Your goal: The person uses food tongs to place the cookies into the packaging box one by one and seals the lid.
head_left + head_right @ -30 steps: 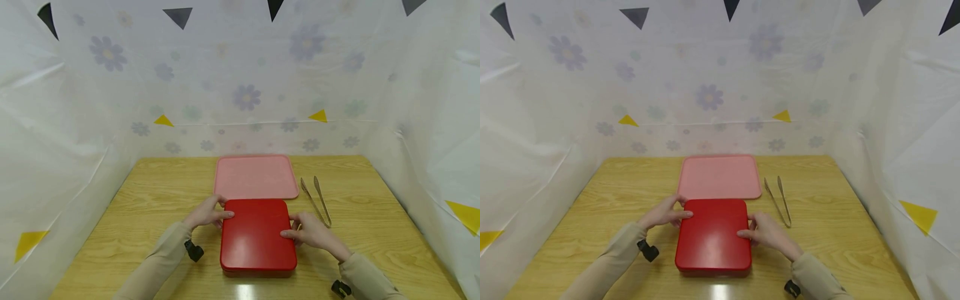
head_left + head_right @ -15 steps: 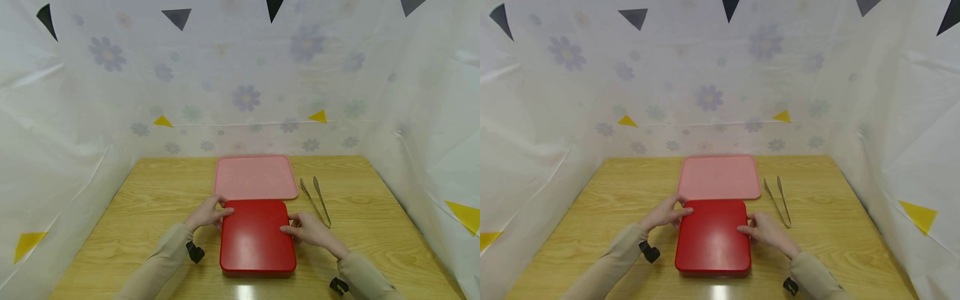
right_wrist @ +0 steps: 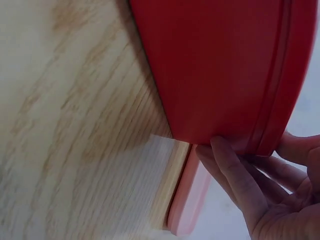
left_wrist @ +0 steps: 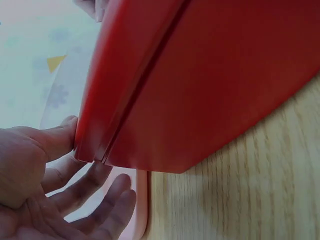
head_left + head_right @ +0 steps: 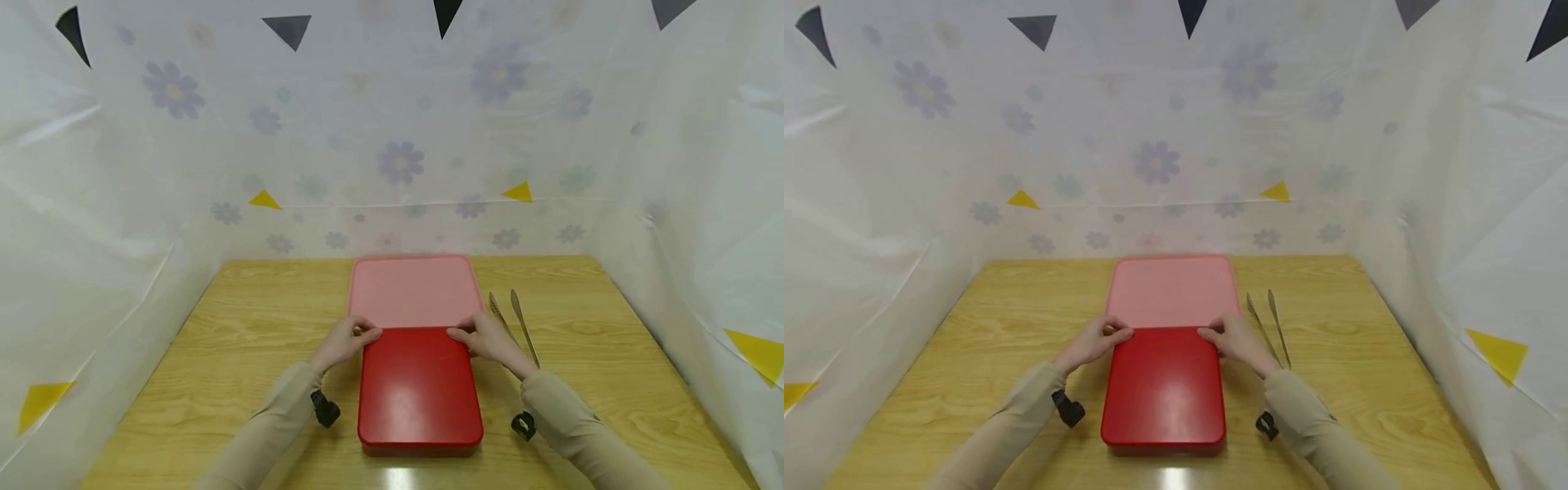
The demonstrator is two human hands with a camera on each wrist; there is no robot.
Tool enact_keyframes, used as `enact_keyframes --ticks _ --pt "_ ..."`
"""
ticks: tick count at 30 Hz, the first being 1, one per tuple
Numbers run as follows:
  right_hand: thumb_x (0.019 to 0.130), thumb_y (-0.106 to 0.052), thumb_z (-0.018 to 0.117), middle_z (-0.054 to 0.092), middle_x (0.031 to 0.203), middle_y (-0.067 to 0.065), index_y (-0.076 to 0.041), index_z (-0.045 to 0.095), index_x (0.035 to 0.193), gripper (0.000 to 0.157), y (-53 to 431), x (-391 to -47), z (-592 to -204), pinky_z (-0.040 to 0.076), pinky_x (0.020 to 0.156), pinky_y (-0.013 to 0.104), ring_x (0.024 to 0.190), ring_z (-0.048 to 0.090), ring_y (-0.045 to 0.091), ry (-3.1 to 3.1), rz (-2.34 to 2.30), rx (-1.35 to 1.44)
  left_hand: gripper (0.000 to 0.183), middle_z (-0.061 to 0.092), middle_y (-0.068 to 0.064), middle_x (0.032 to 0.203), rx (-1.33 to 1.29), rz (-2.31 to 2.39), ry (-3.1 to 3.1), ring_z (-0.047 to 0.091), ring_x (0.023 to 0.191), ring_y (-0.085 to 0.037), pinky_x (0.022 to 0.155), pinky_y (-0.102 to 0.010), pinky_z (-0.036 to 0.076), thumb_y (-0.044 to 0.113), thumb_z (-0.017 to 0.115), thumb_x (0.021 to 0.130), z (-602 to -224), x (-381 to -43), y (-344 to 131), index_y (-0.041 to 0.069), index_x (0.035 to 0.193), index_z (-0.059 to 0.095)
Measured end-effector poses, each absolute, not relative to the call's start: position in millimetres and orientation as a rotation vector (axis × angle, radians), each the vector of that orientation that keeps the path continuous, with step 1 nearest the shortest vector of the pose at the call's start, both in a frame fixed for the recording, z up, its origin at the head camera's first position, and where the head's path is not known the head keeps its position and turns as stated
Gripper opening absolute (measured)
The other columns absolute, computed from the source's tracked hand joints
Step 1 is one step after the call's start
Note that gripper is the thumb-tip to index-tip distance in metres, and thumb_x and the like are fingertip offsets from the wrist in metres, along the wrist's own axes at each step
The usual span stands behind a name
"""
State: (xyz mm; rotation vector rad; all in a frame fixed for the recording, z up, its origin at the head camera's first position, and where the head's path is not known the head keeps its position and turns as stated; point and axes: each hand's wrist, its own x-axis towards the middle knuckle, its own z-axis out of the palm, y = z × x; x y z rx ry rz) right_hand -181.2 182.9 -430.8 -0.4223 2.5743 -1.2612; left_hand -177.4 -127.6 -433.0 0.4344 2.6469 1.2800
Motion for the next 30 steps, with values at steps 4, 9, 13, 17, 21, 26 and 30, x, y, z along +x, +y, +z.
enact_keyframes --ticks 4,9,13,17,21,26,30 --pt "0.098 -0.018 0.064 0.075 0.087 0.013 0.001 0.077 0.097 0.023 182.1 -182.3 -430.6 0.062 0.063 0.034 0.070 0.070 0.016 2.582 -1.279 -0.393 0.022 0.071 -0.014 0.107 0.424 1.320 2.599 0.067 0.104 -0.029 0.084 -0.036 0.056 0.021 0.061 0.100 -434.9 -178.2 -129.0 0.002 0.108 0.069" --pt "0.098 -0.017 0.065 0.076 0.086 0.014 0.002 0.078 0.097 0.022 182.1 -183.0 -430.7 0.062 0.064 0.038 0.070 0.072 0.019 2.589 -1.308 -0.350 0.022 0.071 -0.015 0.106 0.409 1.354 2.575 0.067 0.103 -0.027 0.083 -0.034 0.056 0.021 0.061 0.100 -434.2 -180.0 -128.9 0.002 0.107 0.070" --pt "0.098 -0.016 0.065 0.075 0.086 0.014 0.002 0.078 0.098 0.023 182.4 -183.8 -430.8 0.062 0.066 0.039 0.071 0.073 0.020 2.581 -1.304 -0.328 0.021 0.072 -0.015 0.104 0.374 1.375 2.563 0.067 0.097 -0.023 0.080 -0.033 0.056 0.020 0.062 0.100 -434.2 -179.6 -127.4 0.001 0.106 0.070" --pt "0.098 -0.016 0.065 0.076 0.088 0.014 0.002 0.078 0.099 0.023 183.1 -184.5 -430.9 0.062 0.067 0.037 0.074 0.074 0.021 2.568 -1.304 -0.331 0.019 0.072 -0.015 0.102 0.329 1.391 2.569 0.067 0.093 -0.020 0.078 -0.032 0.057 0.018 0.063 0.099 -435.6 -178.9 -125.3 0.001 0.104 0.071" --pt "0.097 -0.017 0.065 0.076 0.089 0.015 0.002 0.078 0.099 0.023 184.6 -185.1 -430.9 0.062 0.067 0.038 0.075 0.074 0.021 2.557 -1.308 -0.348 0.018 0.073 -0.015 0.100 0.319 1.398 2.591 0.068 0.092 -0.020 0.077 -0.030 0.057 0.016 0.064 0.098 -437.4 -178.6 -123.6 0.001 0.102 0.072" --pt "0.097 -0.016 0.066 0.075 0.090 0.016 0.003 0.078 0.100 0.023 187.4 -185.9 -430.2 0.063 0.069 0.040 0.075 0.075 0.022 2.547 -1.326 -0.328 0.018 0.073 -0.015 0.100 0.321 1.422 2.582 0.067 0.092 -0.019 0.076 -0.029 0.057 0.016 0.064 0.098 -438.7 -178.5 -120.8 0.001 0.102 0.073" --pt "0.097 -0.015 0.065 0.075 0.091 0.018 0.005 0.077 0.101 0.024 188.2 -185.5 -430.1 0.063 0.070 0.040 0.076 0.075 0.024 2.534 -1.345 -0.300 0.019 0.073 -0.014 0.100 0.311 1.441 2.581 0.066 0.091 -0.018 0.076 -0.028 0.056 0.017 0.064 0.098 -439.4 -177.5 -119.5 0.001 0.102 0.073"
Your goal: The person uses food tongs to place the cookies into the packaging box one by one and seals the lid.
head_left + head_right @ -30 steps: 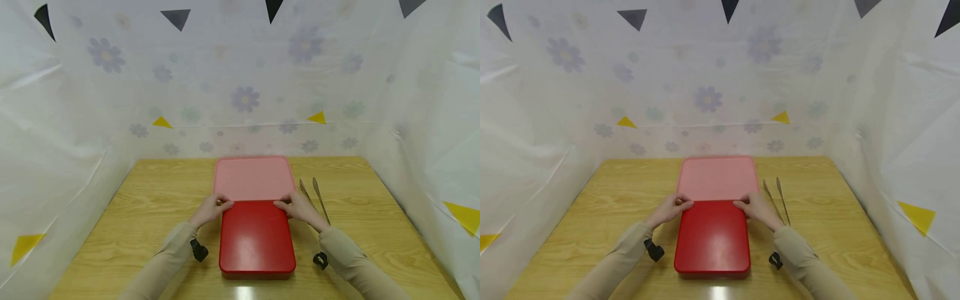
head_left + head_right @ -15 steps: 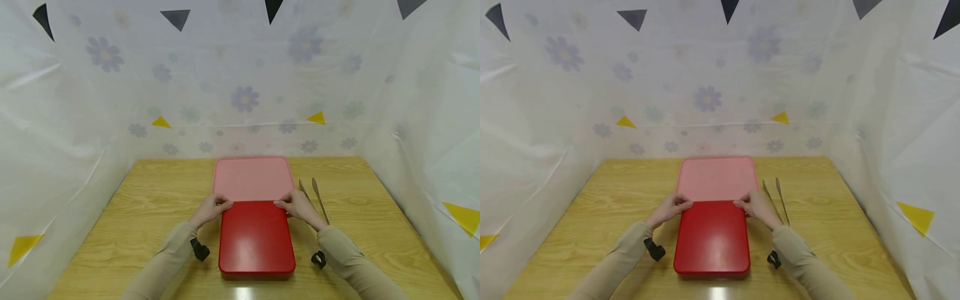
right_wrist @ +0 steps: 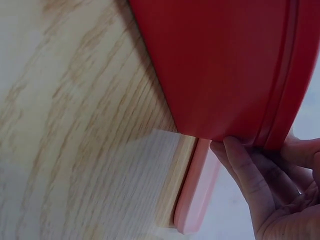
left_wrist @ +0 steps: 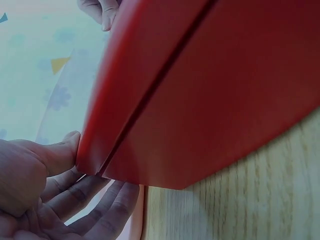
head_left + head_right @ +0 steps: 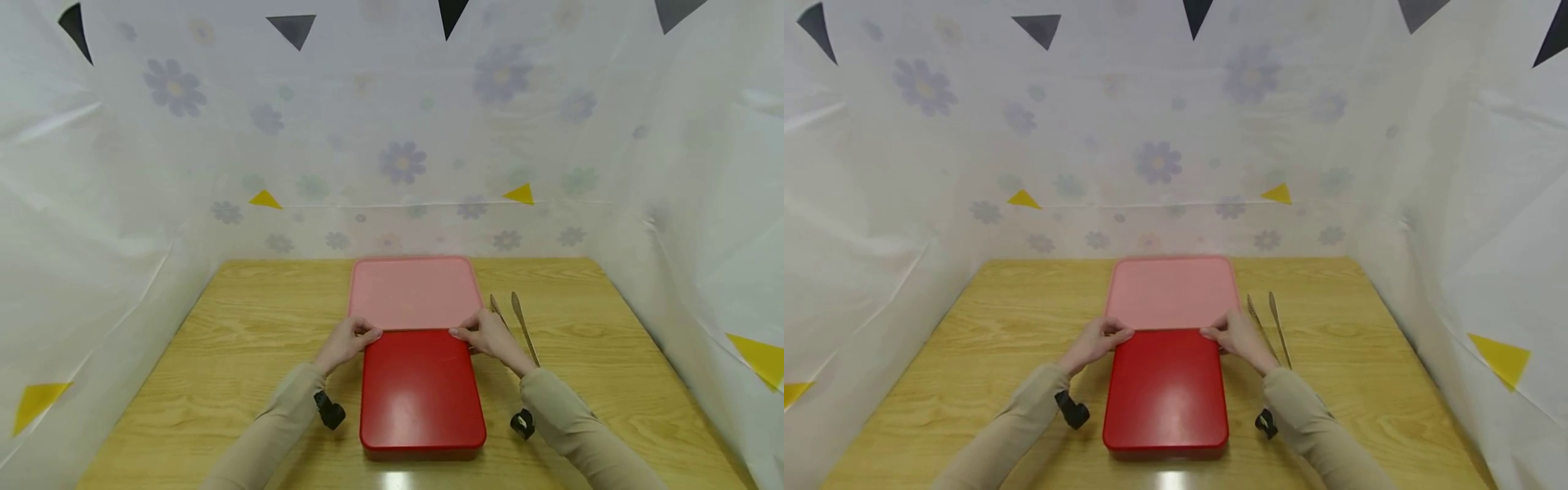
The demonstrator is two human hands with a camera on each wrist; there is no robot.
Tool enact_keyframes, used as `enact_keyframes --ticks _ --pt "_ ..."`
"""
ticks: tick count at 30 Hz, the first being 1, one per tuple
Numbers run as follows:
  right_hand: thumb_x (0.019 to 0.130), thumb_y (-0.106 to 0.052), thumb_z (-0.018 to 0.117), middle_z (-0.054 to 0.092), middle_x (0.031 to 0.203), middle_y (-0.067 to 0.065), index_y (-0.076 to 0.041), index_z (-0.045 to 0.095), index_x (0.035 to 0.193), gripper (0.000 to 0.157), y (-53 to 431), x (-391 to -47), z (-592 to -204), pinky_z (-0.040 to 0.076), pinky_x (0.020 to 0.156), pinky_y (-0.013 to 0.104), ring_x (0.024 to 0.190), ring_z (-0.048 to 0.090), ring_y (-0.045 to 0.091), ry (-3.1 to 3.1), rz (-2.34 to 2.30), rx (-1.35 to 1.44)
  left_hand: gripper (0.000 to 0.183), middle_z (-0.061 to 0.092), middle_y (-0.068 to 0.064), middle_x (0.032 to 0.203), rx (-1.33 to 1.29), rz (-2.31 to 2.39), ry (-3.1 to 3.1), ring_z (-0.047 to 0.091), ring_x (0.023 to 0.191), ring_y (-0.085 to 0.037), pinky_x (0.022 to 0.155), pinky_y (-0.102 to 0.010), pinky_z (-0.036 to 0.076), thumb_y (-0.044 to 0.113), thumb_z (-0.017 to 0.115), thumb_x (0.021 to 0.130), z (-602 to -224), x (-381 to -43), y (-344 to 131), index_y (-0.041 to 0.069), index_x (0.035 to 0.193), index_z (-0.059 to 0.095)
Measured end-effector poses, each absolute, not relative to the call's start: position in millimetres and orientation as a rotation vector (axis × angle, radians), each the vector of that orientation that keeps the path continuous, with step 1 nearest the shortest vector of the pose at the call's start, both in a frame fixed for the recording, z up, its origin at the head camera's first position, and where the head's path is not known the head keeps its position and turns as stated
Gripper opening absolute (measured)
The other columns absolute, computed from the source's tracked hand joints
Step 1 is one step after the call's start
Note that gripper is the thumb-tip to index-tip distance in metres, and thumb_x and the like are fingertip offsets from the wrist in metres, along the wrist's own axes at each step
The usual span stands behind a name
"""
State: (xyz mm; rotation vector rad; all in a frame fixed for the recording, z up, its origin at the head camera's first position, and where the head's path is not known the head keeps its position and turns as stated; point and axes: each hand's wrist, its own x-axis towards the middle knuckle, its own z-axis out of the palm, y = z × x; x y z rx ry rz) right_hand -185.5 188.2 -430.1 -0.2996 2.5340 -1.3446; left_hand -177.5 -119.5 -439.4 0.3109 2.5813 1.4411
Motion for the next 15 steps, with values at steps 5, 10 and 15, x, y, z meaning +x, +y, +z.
enact_keyframes --ticks 5,10,15 --pt "0.097 -0.016 0.065 0.075 0.091 0.018 0.005 0.077 0.101 0.024 188.3 -184.4 -429.7 0.063 0.070 0.038 0.075 0.075 0.024 2.540 -1.342 -0.270 0.018 0.073 -0.014 0.099 0.320 1.457 2.588 0.065 0.089 -0.016 0.074 -0.026 0.053 0.017 0.064 0.098 -440.0 -176.1 -118.8 0.001 0.101 0.073" --pt "0.097 -0.016 0.066 0.076 0.088 0.018 0.005 0.077 0.099 0.024 188.4 -183.9 -427.5 0.062 0.066 0.035 0.073 0.075 0.023 2.581 -1.318 -0.271 0.018 0.073 -0.014 0.098 0.356 1.469 2.609 0.062 0.086 -0.014 0.072 -0.025 0.051 0.017 0.064 0.098 -441.1 -176.5 -117.9 0.002 0.101 0.075" --pt "0.097 -0.016 0.065 0.076 0.087 0.018 0.005 0.077 0.099 0.024 188.1 -184.6 -428.0 0.062 0.066 0.035 0.071 0.075 0.023 2.579 -1.316 -0.265 0.018 0.075 -0.013 0.098 0.376 1.429 2.660 0.063 0.087 -0.014 0.073 -0.026 0.051 0.016 0.065 0.097 -441.3 -177.6 -117.1 0.003 0.100 0.077"
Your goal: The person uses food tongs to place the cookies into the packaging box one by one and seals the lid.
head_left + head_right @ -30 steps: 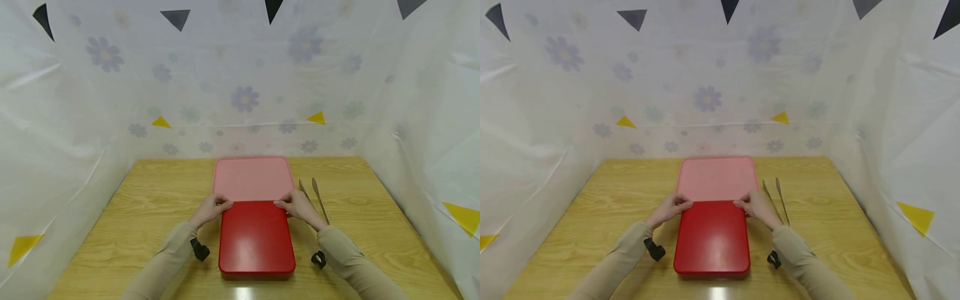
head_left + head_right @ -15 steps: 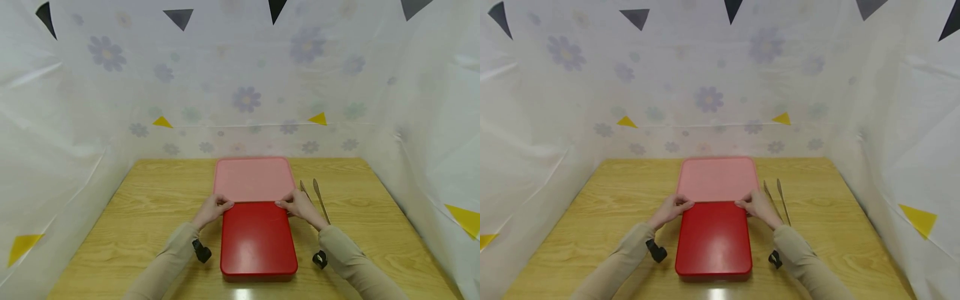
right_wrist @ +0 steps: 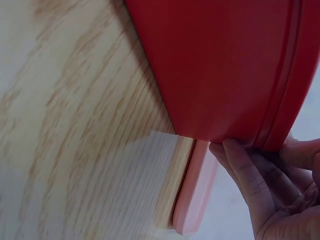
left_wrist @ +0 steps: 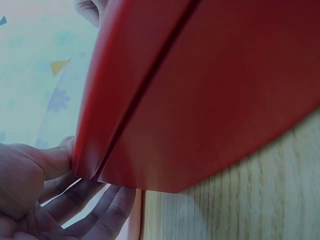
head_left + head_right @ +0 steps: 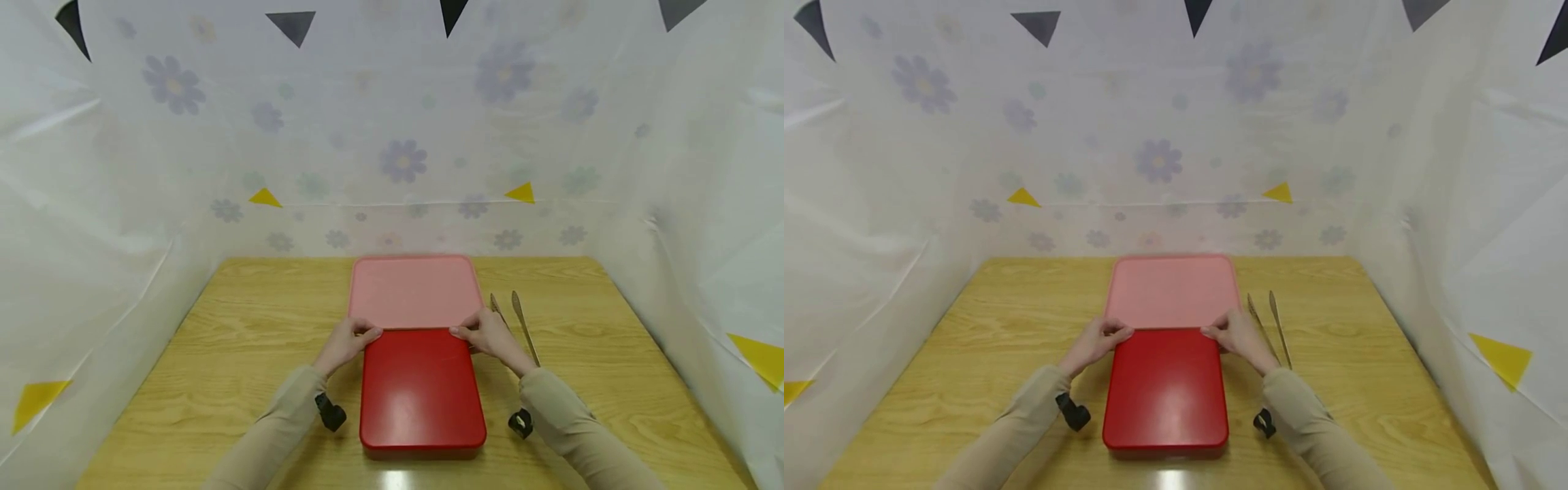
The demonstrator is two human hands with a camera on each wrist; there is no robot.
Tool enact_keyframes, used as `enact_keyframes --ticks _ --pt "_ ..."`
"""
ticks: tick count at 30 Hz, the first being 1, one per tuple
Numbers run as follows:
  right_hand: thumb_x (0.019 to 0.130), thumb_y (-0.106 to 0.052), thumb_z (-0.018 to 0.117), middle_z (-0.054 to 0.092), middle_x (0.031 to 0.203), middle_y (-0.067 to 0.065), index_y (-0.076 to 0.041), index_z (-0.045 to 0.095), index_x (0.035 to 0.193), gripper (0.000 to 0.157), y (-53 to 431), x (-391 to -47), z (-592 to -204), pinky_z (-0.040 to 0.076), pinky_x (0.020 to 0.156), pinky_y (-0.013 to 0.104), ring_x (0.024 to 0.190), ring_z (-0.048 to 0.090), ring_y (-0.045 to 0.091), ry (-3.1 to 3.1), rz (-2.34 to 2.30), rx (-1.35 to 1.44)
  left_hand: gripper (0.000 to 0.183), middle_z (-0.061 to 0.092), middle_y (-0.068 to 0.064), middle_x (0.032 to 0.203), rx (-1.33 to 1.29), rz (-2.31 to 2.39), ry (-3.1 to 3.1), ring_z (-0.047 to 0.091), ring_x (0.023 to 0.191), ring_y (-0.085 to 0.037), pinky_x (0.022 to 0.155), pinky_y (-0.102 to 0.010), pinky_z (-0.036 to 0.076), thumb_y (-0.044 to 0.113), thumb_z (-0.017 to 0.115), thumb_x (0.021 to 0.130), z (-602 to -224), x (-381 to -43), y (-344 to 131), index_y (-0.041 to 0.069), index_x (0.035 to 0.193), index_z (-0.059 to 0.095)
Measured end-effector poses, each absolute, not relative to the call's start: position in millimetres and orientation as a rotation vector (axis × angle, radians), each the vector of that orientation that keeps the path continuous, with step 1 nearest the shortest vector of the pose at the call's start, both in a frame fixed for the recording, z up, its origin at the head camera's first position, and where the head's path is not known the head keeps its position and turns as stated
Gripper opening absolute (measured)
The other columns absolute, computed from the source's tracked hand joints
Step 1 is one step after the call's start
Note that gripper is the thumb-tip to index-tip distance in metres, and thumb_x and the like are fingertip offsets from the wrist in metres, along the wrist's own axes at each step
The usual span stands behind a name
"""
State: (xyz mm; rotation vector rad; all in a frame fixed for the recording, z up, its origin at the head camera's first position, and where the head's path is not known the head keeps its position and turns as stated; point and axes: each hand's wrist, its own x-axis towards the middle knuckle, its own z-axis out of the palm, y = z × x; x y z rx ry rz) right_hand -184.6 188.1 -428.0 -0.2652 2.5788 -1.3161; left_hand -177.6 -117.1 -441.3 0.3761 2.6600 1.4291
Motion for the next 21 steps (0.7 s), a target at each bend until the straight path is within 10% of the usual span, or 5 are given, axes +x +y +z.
enact_keyframes --ticks 21 --pt "0.095 -0.023 0.069 0.078 0.085 0.015 -0.002 0.080 0.092 0.024 188 -187 -426 0.059 0.067 0.033 0.070 0.070 0.015 2.716 -1.177 -0.333 0.034 0.072 -0.020 0.118 0.351 1.283 2.801 0.069 0.106 -0.031 0.087 -0.040 0.058 0.021 0.064 0.099 -434 -158 -111 -0.005 0.121 0.067"
